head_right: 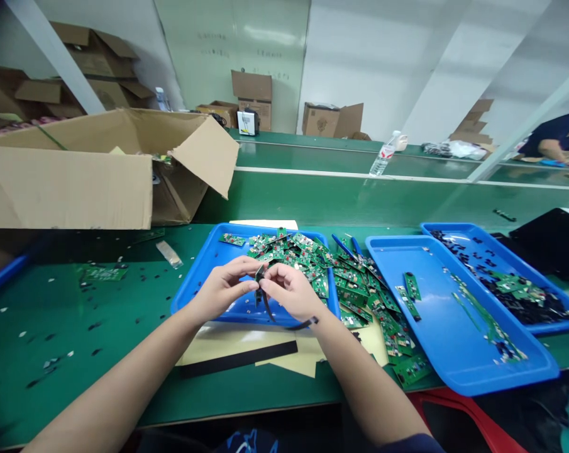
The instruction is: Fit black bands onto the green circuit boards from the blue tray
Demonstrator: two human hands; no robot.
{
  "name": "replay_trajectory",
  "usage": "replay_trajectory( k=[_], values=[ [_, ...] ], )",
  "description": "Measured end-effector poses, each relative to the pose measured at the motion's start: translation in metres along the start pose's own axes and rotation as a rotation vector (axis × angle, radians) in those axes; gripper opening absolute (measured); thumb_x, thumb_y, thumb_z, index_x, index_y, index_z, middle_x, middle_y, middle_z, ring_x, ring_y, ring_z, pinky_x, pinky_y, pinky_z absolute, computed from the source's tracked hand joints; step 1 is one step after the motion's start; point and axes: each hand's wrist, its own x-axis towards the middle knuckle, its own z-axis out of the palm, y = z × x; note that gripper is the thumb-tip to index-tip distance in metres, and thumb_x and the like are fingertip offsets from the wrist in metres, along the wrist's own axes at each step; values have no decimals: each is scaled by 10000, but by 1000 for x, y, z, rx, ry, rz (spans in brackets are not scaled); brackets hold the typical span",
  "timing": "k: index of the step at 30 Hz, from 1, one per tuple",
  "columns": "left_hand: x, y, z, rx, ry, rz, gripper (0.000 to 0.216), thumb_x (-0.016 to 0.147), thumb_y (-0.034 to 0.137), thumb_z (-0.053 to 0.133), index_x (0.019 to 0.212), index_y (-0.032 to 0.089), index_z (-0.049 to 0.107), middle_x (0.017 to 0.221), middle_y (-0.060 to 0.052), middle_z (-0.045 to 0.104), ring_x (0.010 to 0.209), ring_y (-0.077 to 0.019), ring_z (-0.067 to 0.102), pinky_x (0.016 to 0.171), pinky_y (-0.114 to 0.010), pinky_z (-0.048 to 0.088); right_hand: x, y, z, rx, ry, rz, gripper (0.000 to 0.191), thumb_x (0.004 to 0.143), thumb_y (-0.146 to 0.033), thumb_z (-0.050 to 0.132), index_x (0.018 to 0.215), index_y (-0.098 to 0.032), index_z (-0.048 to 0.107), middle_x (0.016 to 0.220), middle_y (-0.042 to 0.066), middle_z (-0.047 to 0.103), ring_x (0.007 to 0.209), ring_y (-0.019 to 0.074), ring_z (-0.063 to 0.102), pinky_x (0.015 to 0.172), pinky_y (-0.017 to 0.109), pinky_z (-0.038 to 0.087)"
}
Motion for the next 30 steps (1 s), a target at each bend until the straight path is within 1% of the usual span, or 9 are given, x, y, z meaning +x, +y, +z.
replay_trajectory(
  k=[3,6,9,12,14,18,23,26,30],
  values=[
    [0,0,1,20,-25,-8,321,815,309,638,1112,199,688,924,-88,658,895,-204,609,811,-336,511,0,1,-1,118,5,152,369,604,-449,789,651,-172,549,574,-28,599,503,104,597,522,242,490],
    [-2,0,4,53,-19,31,311,833,286,615,1133,227,672,922,-71,616,875,-187,600,781,-321,517,1,4,-4,238,-20,305,391,582,-431,812,673,-170,535,607,-1,652,511,139,649,532,270,532],
    [-2,0,7,100,28,137,316,844,265,607,1156,251,654,971,-70,599,913,-185,589,827,-339,504,2,8,-7,299,-33,322,391,575,-382,832,701,-164,533,616,7,670,546,154,679,547,262,545],
    [-2,0,7,129,84,210,333,848,263,608,1180,263,636,970,-68,600,919,-183,576,845,-353,497,3,9,-9,317,-14,249,428,579,-328,840,858,-170,557,595,-22,663,556,160,686,525,244,533],
    [-1,0,7,98,103,197,341,849,268,608,1189,261,631,951,-67,595,897,-178,579,808,-338,512,4,8,-8,291,17,164,466,587,-302,835,942,-178,559,570,-50,644,525,142,670,502,227,514],
    [-1,1,6,-11,94,107,345,836,295,624,1176,239,645,949,-76,607,884,-180,597,739,-304,532,6,8,-3,218,90,57,376,580,-342,822,810,-159,588,566,-49,630,465,100,621,488,220,496],
    [-1,1,7,-65,113,27,349,810,332,652,1135,207,674,946,-87,649,885,-194,604,794,-340,516,8,11,-1,164,129,33,367,582,-380,806,760,-174,560,559,-54,608,438,95,584,467,238,487],
    [0,3,7,-101,87,-12,356,801,360,659,1115,194,686,916,-85,661,856,-192,608,796,-342,508,6,11,-2,26,153,-57,306,657,-365,754,830,-175,587,606,-31,621,482,108,595,505,260,503],
    [2,5,6,-168,25,-71,341,783,396,673,1040,176,716,926,-88,678,862,-195,616,804,-333,499,1,10,-3,-260,225,-240,189,782,-280,636,948,-190,615,692,0,636,591,136,623,600,293,527]
  ],
)
